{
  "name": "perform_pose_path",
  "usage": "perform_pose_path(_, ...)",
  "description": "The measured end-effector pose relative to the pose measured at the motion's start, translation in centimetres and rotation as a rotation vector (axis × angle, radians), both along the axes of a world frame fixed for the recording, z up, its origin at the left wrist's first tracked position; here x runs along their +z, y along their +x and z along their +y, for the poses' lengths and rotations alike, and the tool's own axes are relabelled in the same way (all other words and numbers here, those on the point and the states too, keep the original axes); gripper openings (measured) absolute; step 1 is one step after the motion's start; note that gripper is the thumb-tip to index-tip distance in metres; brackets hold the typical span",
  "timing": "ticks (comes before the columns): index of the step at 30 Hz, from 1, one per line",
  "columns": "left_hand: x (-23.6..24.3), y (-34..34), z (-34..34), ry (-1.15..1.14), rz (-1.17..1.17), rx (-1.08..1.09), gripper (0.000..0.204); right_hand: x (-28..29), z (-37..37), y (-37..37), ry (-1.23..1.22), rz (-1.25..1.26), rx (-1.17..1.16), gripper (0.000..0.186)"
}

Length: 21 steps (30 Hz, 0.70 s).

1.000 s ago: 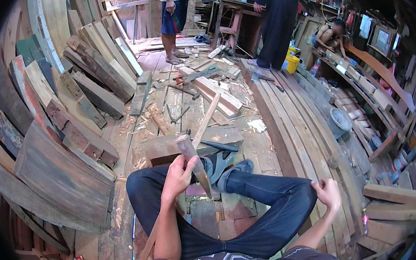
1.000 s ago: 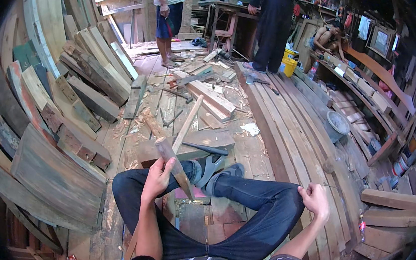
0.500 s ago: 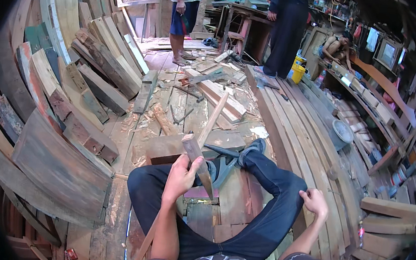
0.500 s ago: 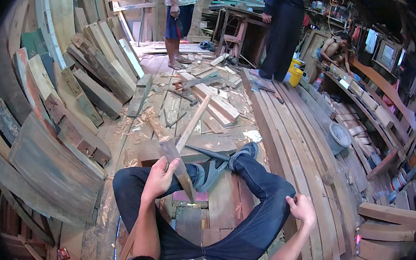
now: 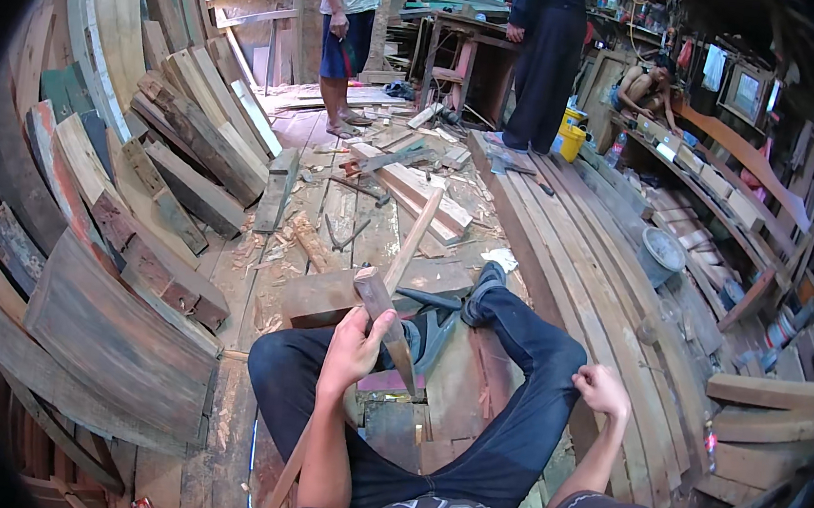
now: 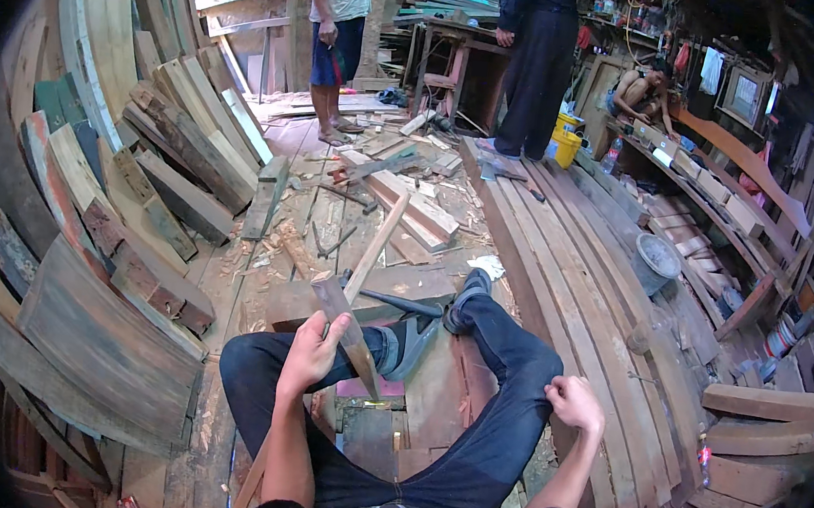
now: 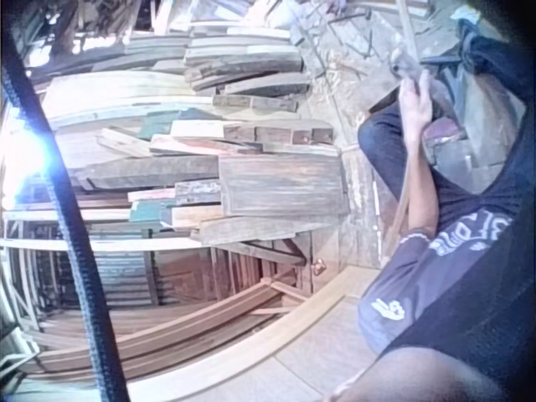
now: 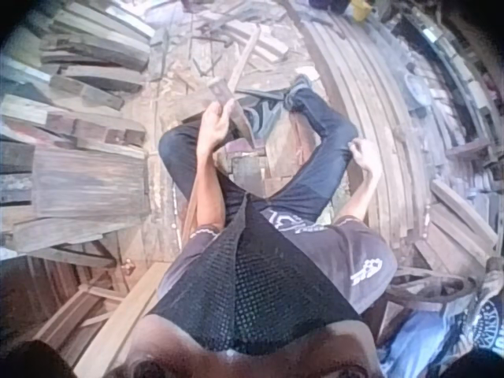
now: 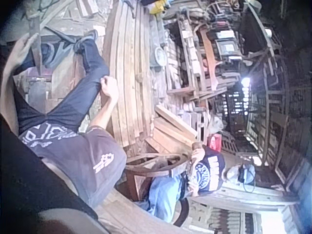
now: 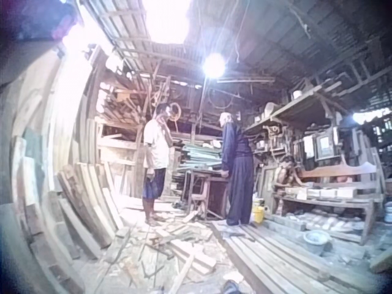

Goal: Manually shaping a wooden handle or rod using a small handheld blade or scraper.

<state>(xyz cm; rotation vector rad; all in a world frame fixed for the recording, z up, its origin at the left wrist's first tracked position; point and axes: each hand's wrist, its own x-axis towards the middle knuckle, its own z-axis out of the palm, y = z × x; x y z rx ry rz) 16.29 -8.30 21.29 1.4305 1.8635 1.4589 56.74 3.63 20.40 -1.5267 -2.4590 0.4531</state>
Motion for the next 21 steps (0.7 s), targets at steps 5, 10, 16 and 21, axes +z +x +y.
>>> perform_pose_path(5,-0.9,0.2,0.6,0.076,0.048,-0.016,0.034,-1.3,-0.7,0.9,-0.103,-0.005,0.084,0.021)
perform_pose_path(10,-1.0,0.2,0.6,0.151,0.018,-0.049,0.037,-0.2,-1.1,0.7,0.039,-0.032,-0.062,0.022)
perform_pose_path(16,-0.2,0.4,0.2,0.093,0.032,-0.073,0.036,4.1,-3.0,-0.9,0.108,0.166,-0.133,0.018)
perform_pose_path(21,-1.3,0.1,0.3,0.096,0.057,-0.038,0.032,5.4,-3.8,-2.4,0.168,0.274,-0.073,0.016)
